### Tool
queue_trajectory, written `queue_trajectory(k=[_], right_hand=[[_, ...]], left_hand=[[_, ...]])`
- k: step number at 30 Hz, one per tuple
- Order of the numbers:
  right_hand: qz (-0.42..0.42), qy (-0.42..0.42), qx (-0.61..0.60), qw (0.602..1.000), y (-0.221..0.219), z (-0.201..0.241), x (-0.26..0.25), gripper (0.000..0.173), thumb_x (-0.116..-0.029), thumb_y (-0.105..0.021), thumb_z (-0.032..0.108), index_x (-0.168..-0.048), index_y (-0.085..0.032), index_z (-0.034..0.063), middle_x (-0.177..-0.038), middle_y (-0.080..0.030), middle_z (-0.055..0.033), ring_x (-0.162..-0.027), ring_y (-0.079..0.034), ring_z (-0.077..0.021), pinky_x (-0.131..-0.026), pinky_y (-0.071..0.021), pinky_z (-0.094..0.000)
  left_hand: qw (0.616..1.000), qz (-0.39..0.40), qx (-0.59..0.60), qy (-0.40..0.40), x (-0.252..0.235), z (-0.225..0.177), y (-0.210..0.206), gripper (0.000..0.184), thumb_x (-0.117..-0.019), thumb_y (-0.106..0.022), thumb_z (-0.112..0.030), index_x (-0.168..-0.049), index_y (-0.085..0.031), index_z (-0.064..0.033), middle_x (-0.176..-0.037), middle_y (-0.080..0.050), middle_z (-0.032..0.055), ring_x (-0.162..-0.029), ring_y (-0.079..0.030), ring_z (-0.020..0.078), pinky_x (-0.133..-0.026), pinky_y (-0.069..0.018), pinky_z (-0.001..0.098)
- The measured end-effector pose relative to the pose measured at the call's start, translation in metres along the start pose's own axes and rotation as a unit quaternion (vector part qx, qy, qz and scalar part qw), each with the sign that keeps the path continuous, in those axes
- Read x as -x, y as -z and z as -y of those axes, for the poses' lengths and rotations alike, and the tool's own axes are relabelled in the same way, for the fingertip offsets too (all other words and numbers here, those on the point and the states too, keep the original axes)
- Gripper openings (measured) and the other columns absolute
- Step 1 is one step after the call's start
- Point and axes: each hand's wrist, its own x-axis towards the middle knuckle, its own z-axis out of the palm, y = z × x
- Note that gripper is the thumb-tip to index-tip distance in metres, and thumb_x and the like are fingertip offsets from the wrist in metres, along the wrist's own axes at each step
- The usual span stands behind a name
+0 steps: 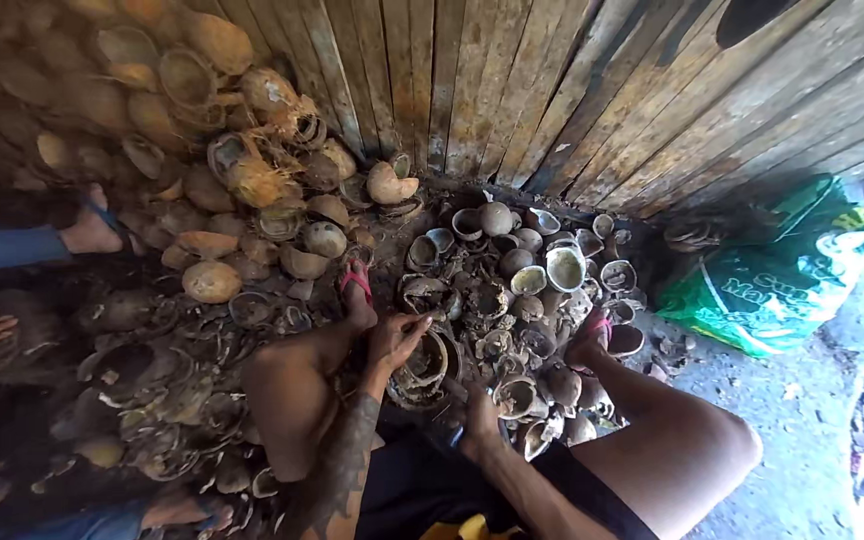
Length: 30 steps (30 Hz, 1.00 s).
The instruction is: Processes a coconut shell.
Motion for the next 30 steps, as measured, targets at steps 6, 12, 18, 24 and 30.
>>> queue_trajectory(k=[6, 12, 18, 24, 30], right_hand=[[0.038, 0.042, 0.055, 0.997, 0.003, 0.01, 0.001, 0.033, -0.1091, -0.04, 0.021, -0.08, -0.05, 0.0092, -0.051, -0.041, 0.0018, -0.037, -0.039, -0.0064, -0.036, -0.0373, -0.0215], [0.089, 0.274, 0.638, 0.714, 0.016, 0.086, 0.025, 0.028, -0.0956, -0.064, 0.027, -0.109, -0.069, 0.0035, -0.091, -0.069, -0.0118, -0.083, -0.068, -0.0224, -0.079, -0.0561, -0.0454], [0.025, 0.103, 0.44, 0.892, 0.018, 0.058, 0.016, 0.02, -0.1014, -0.062, 0.021, -0.103, -0.061, 0.0012, -0.069, -0.054, -0.0037, -0.05, -0.049, -0.0121, -0.048, -0.0468, -0.0306], [-0.007, 0.037, 0.11, 0.993, 0.011, -0.029, -0.007, 0.022, -0.1079, -0.049, 0.025, -0.098, -0.053, 0.0054, -0.056, -0.045, -0.0014, -0.04, -0.041, -0.0117, -0.039, -0.0423, -0.0295], [0.056, 0.209, 0.327, 0.92, 0.016, 0.013, -0.008, 0.014, -0.0997, -0.06, 0.013, -0.098, -0.064, -0.0006, -0.068, -0.057, -0.0024, -0.053, -0.052, -0.009, -0.052, -0.049, -0.0271]], left_hand=[[0.987, -0.142, -0.072, -0.019, 0.029, -0.004, -0.016, 0.039, -0.1017, -0.055, -0.047, -0.107, -0.08, -0.0174, -0.112, -0.076, 0.0035, -0.113, -0.067, 0.0219, -0.107, -0.0437, 0.051], [0.969, -0.227, -0.084, -0.041, 0.061, -0.02, -0.035, 0.039, -0.1, -0.059, -0.044, -0.106, -0.079, -0.0113, -0.111, -0.074, 0.0114, -0.109, -0.067, 0.0335, -0.095, -0.0495, 0.0588], [0.97, -0.23, 0.062, -0.054, 0.063, -0.008, -0.026, 0.028, -0.0956, -0.068, -0.031, -0.1, -0.079, -0.0054, -0.104, -0.074, 0.0109, -0.105, -0.067, 0.022, -0.097, -0.0515, 0.0404], [0.922, -0.267, 0.267, 0.086, 0.064, 0.018, -0.012, 0.022, -0.1033, -0.06, -0.016, -0.106, -0.07, 0.0039, -0.098, -0.07, 0.0074, -0.093, -0.064, 0.0075, -0.09, -0.0528, 0.0282], [0.929, -0.334, 0.159, 0.015, 0.076, 0.008, -0.031, 0.019, -0.0986, -0.067, -0.016, -0.101, -0.072, 0.0025, -0.092, -0.07, 0.0069, -0.086, -0.065, 0.0059, -0.083, -0.0552, 0.0232]])
